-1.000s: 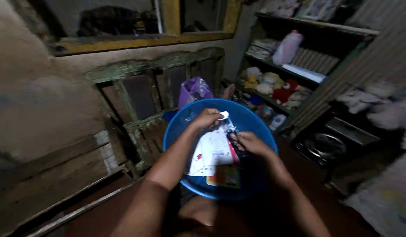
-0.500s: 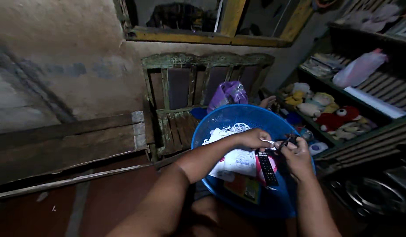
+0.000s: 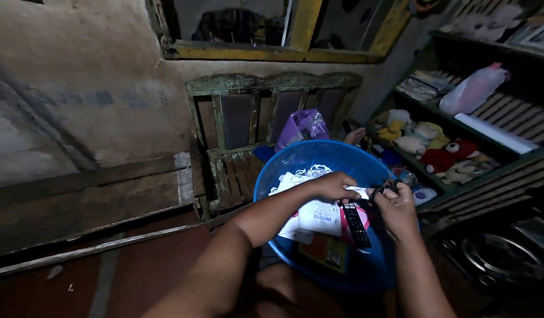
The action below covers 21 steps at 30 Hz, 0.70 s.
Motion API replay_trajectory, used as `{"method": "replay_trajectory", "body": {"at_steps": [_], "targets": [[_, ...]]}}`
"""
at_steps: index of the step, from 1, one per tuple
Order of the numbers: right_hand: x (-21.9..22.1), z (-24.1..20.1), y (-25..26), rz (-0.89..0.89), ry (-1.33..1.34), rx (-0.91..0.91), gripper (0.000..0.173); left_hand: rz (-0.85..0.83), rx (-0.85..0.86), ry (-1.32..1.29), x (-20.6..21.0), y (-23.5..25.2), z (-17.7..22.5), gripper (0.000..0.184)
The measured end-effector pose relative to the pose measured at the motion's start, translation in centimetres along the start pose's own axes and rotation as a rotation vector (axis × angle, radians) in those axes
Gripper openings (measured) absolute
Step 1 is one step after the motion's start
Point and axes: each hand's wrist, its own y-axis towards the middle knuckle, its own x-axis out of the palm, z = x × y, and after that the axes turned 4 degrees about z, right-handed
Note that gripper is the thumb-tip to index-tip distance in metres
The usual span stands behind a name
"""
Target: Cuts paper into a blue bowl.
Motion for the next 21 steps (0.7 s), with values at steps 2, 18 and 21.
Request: {"method": "replay_trajectory", "body": {"at_steps": [2,18,21], "targets": [[0.1,0.0,0.0,0.015,0.014,0.008,0.06,-0.002,0.011,-0.027,0.0,0.1,-0.2,0.028],[0.0,0.8,0.2,-0.014,-0.084,0.013,0.063,0.175,0.128,0.175,0.0,0.7,-1.5,0.024],[0.0,0.7,0.2,-0.024,-0.089,0.011,0.064,0.162,0.128,0.173,0.0,0.6,-1.5,0.023]]}}
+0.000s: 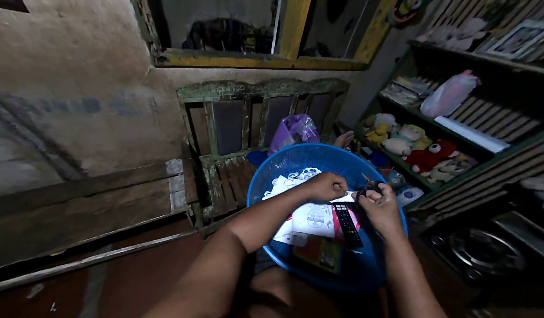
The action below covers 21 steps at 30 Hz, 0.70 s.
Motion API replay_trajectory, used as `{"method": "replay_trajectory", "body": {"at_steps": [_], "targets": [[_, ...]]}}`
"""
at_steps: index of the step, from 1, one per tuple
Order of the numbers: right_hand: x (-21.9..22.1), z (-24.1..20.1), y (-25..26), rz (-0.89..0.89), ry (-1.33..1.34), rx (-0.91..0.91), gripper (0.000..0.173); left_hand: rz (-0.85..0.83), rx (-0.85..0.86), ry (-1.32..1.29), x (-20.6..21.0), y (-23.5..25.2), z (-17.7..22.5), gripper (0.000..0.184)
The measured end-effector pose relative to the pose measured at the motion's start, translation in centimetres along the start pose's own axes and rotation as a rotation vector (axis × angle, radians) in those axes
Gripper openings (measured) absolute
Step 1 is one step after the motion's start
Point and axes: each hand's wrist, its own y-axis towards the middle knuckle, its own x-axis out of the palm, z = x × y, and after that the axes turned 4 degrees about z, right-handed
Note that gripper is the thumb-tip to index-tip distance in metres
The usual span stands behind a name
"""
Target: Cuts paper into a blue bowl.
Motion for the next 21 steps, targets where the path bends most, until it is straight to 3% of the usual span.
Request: {"method": "replay_trajectory", "body": {"at_steps": [21], "targets": [[0.16,-0.09,-0.12,-0.03,0.045,-0.021,0.062,-0.032,0.033,0.043,0.46,-0.11,0.36,0.025]]}}
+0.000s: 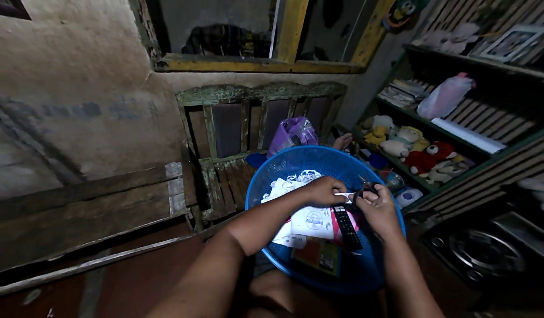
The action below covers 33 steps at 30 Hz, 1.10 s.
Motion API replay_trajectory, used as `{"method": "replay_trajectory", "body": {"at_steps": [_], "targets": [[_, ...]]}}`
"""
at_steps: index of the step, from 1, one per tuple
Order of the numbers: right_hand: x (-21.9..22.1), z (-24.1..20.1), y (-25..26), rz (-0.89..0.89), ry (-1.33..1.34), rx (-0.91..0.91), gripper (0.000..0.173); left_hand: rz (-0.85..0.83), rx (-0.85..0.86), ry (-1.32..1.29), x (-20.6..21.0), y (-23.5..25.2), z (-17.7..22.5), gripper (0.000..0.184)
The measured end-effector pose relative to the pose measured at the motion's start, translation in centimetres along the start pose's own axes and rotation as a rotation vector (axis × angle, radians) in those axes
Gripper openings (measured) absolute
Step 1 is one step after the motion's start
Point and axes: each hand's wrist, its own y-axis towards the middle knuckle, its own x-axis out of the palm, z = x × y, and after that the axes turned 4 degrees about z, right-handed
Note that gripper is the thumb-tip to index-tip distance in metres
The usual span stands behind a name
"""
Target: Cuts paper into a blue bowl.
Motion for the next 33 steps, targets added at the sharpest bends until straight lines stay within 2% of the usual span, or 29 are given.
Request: {"method": "replay_trajectory", "body": {"at_steps": [11,16,19,22,26,33], "targets": [[0.0,-0.4,0.0,0.003,-0.055,0.03,0.064,0.018,-0.013,0.02,-0.1,0.1,0.0,0.024],[0.0,-0.2,-0.1,-0.016,-0.1,0.079,0.055,0.157,-0.164,-0.083,-1.1,0.0,0.5,0.027],[0.1,-0.3,-0.2,-0.061,-0.134,0.12,0.051,0.247,-0.27,-0.2,-1.8,-0.1,0.7,0.028],[-0.2,0.1,0.0,-0.126,-0.214,0.084,0.042,0.319,-0.285,-0.311,-1.9,-0.3,0.6,0.025],[-0.6,0.5,0.2,-0.227,-0.303,0.07,0.046,0.358,-0.294,-0.422,-2.0,-0.6,0.8,0.023],[-0.6,0.6,0.1,-0.371,-0.229,0.121,0.046,0.355,-0.301,-0.491,-2.7,-1.6,1.9,0.022]]}}
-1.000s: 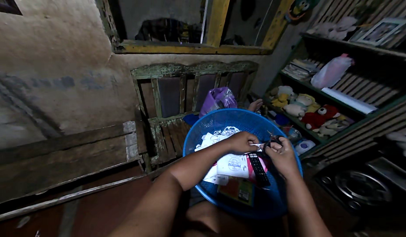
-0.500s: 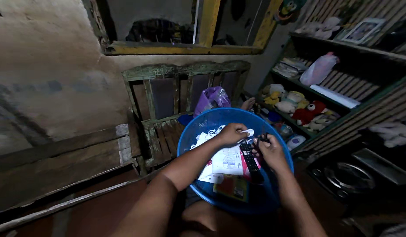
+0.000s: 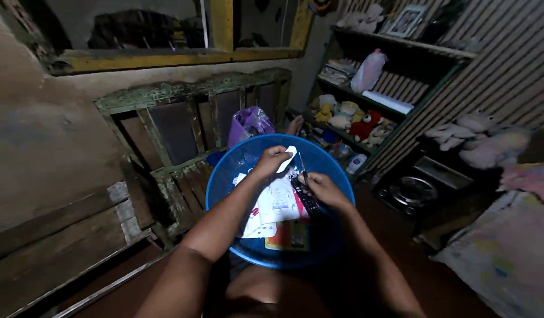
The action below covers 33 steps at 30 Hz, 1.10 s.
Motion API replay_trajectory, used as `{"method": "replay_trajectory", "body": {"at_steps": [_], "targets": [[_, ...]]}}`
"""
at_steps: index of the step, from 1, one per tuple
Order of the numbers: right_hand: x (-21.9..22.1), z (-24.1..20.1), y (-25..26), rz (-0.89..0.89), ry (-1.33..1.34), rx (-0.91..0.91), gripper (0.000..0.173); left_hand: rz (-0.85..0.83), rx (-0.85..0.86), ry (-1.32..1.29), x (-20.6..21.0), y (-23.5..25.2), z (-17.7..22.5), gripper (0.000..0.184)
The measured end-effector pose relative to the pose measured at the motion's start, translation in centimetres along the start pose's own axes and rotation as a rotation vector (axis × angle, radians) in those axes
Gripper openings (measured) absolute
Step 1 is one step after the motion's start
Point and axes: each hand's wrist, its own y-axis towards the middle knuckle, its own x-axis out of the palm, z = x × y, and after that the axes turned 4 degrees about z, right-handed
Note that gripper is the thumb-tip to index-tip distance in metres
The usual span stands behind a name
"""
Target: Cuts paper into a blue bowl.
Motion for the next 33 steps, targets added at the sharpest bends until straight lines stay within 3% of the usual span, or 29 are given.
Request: {"method": "replay_trajectory", "body": {"at_steps": [33], "targets": [[0.2,-0.3,-0.1,-0.024,0.102,-0.037,0.041,-0.107,0.016,-0.093,0.9,0.4,-0.9,0.02]]}}
